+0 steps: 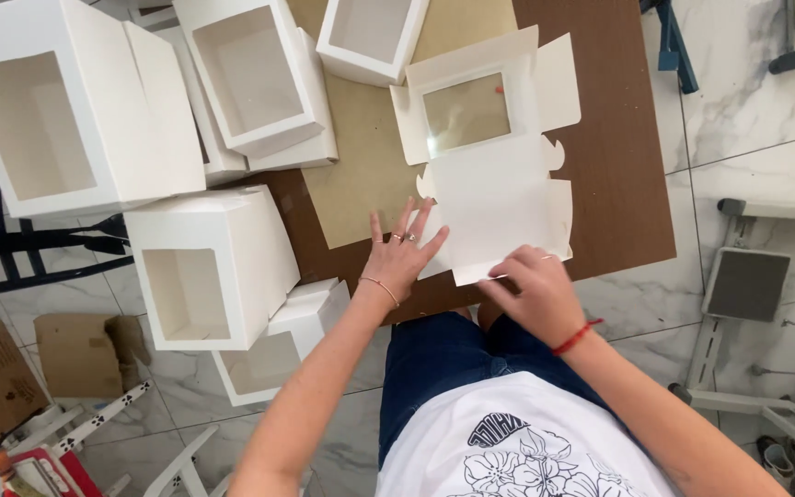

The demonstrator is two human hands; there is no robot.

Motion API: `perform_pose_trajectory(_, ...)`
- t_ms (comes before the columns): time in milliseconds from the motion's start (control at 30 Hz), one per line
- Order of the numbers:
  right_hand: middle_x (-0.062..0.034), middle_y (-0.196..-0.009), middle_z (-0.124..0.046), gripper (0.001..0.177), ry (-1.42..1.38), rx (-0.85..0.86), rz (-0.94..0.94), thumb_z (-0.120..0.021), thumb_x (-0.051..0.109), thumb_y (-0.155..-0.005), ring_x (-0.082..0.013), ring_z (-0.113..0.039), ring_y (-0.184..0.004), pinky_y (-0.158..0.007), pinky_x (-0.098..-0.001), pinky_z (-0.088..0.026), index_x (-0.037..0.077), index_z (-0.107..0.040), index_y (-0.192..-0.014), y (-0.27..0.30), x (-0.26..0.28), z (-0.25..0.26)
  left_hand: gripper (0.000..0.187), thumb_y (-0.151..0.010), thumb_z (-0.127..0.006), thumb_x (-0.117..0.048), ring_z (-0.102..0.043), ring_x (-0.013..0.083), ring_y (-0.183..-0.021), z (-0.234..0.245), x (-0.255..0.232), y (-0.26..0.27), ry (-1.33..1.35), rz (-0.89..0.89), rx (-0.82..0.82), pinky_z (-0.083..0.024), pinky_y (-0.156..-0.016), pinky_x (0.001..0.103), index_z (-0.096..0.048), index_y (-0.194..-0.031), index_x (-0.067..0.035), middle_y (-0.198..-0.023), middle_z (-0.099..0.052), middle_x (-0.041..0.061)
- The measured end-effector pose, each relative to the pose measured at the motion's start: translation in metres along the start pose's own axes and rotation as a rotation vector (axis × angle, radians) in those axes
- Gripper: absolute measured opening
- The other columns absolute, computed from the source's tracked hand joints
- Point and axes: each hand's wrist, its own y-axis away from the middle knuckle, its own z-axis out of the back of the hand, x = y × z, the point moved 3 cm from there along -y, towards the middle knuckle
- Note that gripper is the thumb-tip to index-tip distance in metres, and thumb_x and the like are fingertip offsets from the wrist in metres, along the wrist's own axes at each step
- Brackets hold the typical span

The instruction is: Folding and assembling white cardboard boxes with clear windows from flat templates

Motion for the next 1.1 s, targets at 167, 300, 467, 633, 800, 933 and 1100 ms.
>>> perform_pose_trajectory(167,-0.0023,-0.064,-0.038,0.022,0.260,0.030,0.245,-0.063,0.028,-0.066,-0.0208,-0.046,-0.058,-0.056,-0.0311,-0.034,0.013,-0.048,-0.062,0.008,0.006,-0.065,0.008,-0.075,-0.057,-0.020,-0.044,0.0126,-0.104,-0.080,0.028,-0.036,-0.091,-0.480,-0.807,-0.028,-0.097,0.054,-0.053,-0.082,-0.023,-0.103,-0.051,-0.004)
perform_pose_trajectory(300,-0.0005,-0.061,-0.032,0.019,0.257,-0.048,0.412,-0.058,0.011,-0.066,-0.0199,-0.040,-0.049,-0.047,-0.0309,-0.029,0.011,-0.041,-0.056,0.014,0.014,-0.051,0.008,-0.079,-0.059,-0.026,-0.062,0.0105,-0.080,-0.042,0.017,-0.049,-0.264,-0.534,-0.423,-0.027,-0.102,0.041,-0.053,-0.076,-0.021,-0.078,-0.065,-0.006)
perform_pose_trajectory(467,-0.0032,-0.059,-0.034,0.021,0.269,-0.092,0.572,-0.053,0.010,-0.070,-0.0201,-0.038,-0.046,-0.044,-0.0293,-0.031,0.010,-0.040,-0.055,0.034,0.005,-0.049,0.020,-0.066,-0.059,-0.045,-0.061,0.0150,-0.063,-0.073,0.002,-0.102,-0.171,-0.433,-0.501,-0.044,-0.074,0.035,-0.053,-0.067,-0.025,-0.062,-0.062,-0.005)
perform_pose_trajectory(633,-0.0045,-0.053,-0.035,0.029,0.311,-0.207,0.519,-0.061,0.004,-0.068,-0.0198,-0.041,-0.046,-0.041,-0.0263,-0.033,0.010,-0.039,-0.050,0.025,0.013,-0.033,0.009,-0.076,-0.055,-0.036,-0.062,0.0206,-0.069,-0.065,-0.021,-0.115,-0.175,-0.348,-0.196,-0.044,-0.063,0.038,-0.058,-0.074,-0.027,-0.068,-0.064,-0.002)
perform_pose_trajectory(800,-0.0036,-0.059,-0.039,0.023,0.243,-0.192,0.335,-0.058,0.009,-0.071,-0.0188,-0.042,-0.042,-0.042,-0.0251,-0.037,0.011,-0.042,-0.056,0.031,-0.007,-0.036,0.009,-0.076,-0.056,-0.038,-0.063,0.0206,-0.075,-0.056,-0.020,-0.118,-0.103,-0.342,-0.028,-0.048,-0.067,0.037,-0.060,-0.079,-0.031,-0.074,-0.064,-0.003)
perform_pose_trajectory(933,-0.0045,-0.060,-0.040,0.020,0.240,-0.139,0.292,-0.060,0.009,-0.072,-0.0198,-0.044,-0.042,-0.042,-0.0261,-0.037,0.008,-0.046,-0.058,0.022,-0.010,-0.037,0.009,-0.074,-0.057,-0.036,-0.063,0.0192,-0.072,-0.063,-0.027,-0.114,-0.114,-0.408,-0.141,-0.050,-0.064,0.036,-0.061,-0.074,-0.028,-0.071,-0.064,-0.003)
perform_pose_trajectory(1100,-0.0004,-0.063,-0.041,0.020,0.392,-0.126,0.210,-0.062,0.021,-0.077,-0.0180,-0.047,-0.042,-0.041,-0.0258,-0.040,0.012,-0.050,-0.064,0.014,-0.022,-0.043,0.011,-0.071,-0.056,-0.032,-0.059,0.0153,-0.063,-0.077,-0.033,-0.095,-0.158,-0.555,-0.718,-0.045,-0.059,0.032,-0.054,-0.072,-0.022,-0.065,-0.060,-0.005)
